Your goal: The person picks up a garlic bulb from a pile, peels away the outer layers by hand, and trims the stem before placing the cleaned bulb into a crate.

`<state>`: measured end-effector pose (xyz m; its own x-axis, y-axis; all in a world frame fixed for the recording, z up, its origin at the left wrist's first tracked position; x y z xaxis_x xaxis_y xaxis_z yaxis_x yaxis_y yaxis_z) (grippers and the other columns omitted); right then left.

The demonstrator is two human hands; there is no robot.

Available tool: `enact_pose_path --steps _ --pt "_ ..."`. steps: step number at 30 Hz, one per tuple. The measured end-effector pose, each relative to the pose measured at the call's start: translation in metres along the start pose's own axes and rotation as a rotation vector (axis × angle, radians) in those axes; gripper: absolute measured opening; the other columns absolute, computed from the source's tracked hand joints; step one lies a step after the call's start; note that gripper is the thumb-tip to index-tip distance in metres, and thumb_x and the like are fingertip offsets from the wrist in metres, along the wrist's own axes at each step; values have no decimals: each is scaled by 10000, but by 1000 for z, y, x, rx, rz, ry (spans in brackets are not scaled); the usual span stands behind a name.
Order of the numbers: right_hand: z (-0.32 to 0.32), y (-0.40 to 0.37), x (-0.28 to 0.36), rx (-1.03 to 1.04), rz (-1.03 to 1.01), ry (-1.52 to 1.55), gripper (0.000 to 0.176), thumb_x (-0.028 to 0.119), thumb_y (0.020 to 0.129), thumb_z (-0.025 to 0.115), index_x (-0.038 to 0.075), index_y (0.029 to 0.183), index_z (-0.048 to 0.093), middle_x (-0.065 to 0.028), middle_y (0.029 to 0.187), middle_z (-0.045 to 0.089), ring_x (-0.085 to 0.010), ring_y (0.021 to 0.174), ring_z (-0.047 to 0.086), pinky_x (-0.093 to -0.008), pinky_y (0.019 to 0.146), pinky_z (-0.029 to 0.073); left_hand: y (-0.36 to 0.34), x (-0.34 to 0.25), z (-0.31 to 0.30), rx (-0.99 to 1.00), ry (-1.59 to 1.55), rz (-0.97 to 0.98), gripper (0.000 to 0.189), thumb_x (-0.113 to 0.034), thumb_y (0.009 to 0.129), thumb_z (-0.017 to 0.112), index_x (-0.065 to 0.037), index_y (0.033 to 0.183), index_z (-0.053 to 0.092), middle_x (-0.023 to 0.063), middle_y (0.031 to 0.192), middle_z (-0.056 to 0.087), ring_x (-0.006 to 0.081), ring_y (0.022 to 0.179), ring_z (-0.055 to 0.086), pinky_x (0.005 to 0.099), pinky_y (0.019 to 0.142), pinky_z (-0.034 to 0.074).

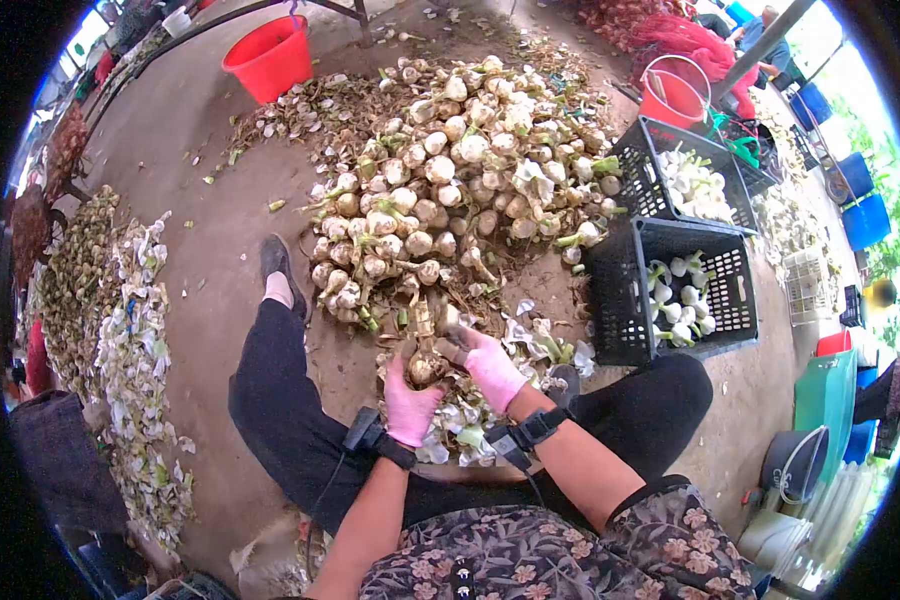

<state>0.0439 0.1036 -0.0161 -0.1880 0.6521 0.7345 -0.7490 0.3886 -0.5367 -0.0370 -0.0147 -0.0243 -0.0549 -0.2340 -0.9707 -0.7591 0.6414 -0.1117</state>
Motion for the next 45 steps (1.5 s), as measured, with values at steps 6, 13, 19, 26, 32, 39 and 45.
enact_pose_path --steps 6,13,19,26,32,39,45 --pt "0 12 -13 -164 -234 -589 400 194 793 723 -20 1098 577 -73 1028 637 -123 943 554 -285 847 437 -15 -4 1 -31 218 189 605 5 575 707 -13 1156 537 159 1124 487 328 1076 494 369 957 388" --pt "5 9 -14 -138 -199 -587 376 191 809 706 -24 1090 578 -68 1017 638 -116 915 550 -291 831 442 -16 -7 -5 -42 216 137 593 2 574 693 -29 1150 559 172 1135 500 334 1074 504 368 946 405" --pt "-13 13 -22 -60 -383 -659 226 103 849 615 -46 1014 575 -126 901 644 -131 796 543 -288 753 446 -13 2 -4 0 229 107 636 5 576 710 -26 1186 532 178 1135 529 321 1067 522 353 945 420" --pt "-1 -13 6 -255 -269 -438 307 -92 801 514 -48 1099 576 -58 967 644 -88 888 549 -229 789 439 -12 6 2 170 -602 -228 599 92 714 692 -15 1249 445 70 1143 556 169 1026 558 303 909 469" --pt "-22 -4 -9 -133 -257 -98 296 -62 811 598 -27 1105 577 -54 997 643 -110 887 589 -242 794 475 -12 17 8 278 -1332 -576 470 -385 881 559 -50 1202 489 96 1136 573 245 1007 585 395 849 526" --pt "-27 -17 -4 -170 -98 37 271 5 826 634 -8 1093 587 -34 973 638 -89 802 589 -219 700 490 -9 9 -1 194 -984 -653 435 -386 922 507 -54 1202 498 113 1102 582 240 939 610 401 777 555" --pt "-20 -3 -16 -170 -361 -394 247 31 822 647 17 1067 616 -5 877 639 -44 719 548 -199 612 452 -8 43 3 61 -468 -292 548 58 770 656 -4 1249 398 102 1110 560 201 984 589 340 826 520"
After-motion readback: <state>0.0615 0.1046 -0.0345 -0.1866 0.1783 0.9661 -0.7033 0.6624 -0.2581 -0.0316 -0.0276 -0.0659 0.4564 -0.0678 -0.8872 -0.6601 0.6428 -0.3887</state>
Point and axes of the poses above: each hand's wrist, its own y-axis towards the middle knuckle, its own z-axis out of the palm, x = y × z, the point moved 2 cm from there along y, towards the middle knuckle
